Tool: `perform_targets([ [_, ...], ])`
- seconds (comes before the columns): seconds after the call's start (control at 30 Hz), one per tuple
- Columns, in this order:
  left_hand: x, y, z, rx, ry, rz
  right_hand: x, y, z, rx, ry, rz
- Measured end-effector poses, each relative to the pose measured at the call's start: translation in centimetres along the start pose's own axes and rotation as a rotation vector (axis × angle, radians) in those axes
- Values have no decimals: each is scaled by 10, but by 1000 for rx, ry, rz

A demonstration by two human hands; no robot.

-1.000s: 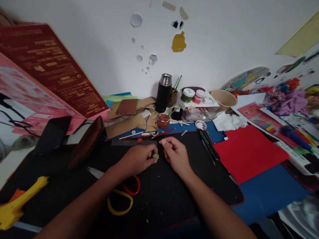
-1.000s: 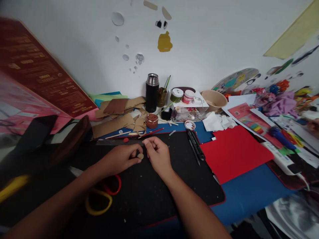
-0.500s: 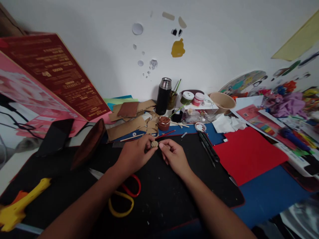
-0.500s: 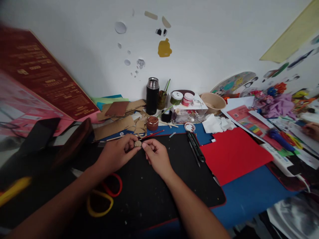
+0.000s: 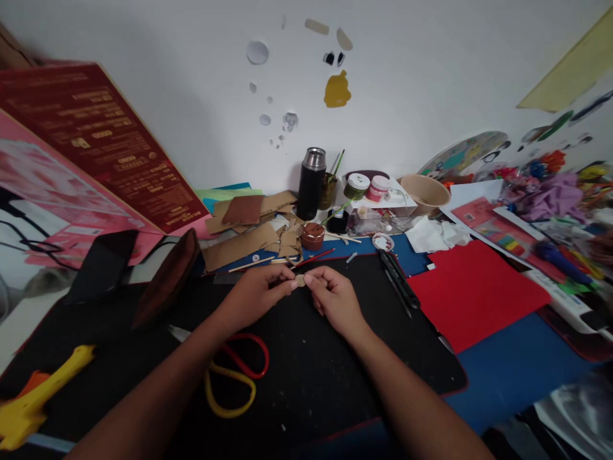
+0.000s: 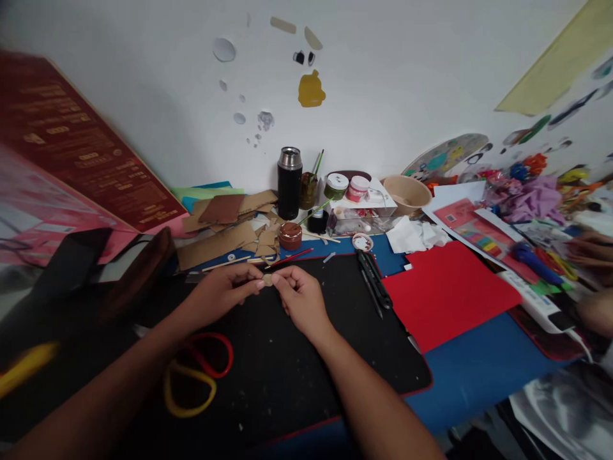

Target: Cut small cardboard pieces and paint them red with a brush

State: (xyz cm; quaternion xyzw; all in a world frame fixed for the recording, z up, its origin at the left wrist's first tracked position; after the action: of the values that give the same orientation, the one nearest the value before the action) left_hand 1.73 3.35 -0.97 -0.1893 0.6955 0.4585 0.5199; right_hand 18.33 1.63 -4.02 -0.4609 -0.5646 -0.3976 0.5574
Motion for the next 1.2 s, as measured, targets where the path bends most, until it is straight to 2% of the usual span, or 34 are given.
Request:
perform_targets([
  [0.23,-2,-13,0,64,34,-157,-8,-2,1,55,-40,99],
  [0.43,-1,-11,3,-20,65,-223,-7,-3,1,71,-60,89],
  [0.63,9,-16,5,53,101,-298,-7,-2,2,57,-34,107],
  [0.87,10,-10,5,21,126,-402,-13,-5,2,72,-38,104],
  [1.03,9,-17,4,90,139,-422,-12,-2,3,71,-38,106],
  [1.2,12,-22,4,72,146,-474,-8,3,4,53,-45,86],
])
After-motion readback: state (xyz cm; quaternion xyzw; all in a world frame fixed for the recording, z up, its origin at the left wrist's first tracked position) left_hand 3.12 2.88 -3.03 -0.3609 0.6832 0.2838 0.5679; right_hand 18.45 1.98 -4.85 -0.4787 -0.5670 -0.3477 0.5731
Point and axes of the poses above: each hand's wrist, its own z-axis towards the middle knuckle, its own y-axis out of the back of the hand, x = y × z, the point moved 6 cm from there along z, towards the middle knuckle, and after that the axes turned 9 degrees about x, right-handed, at the moved point
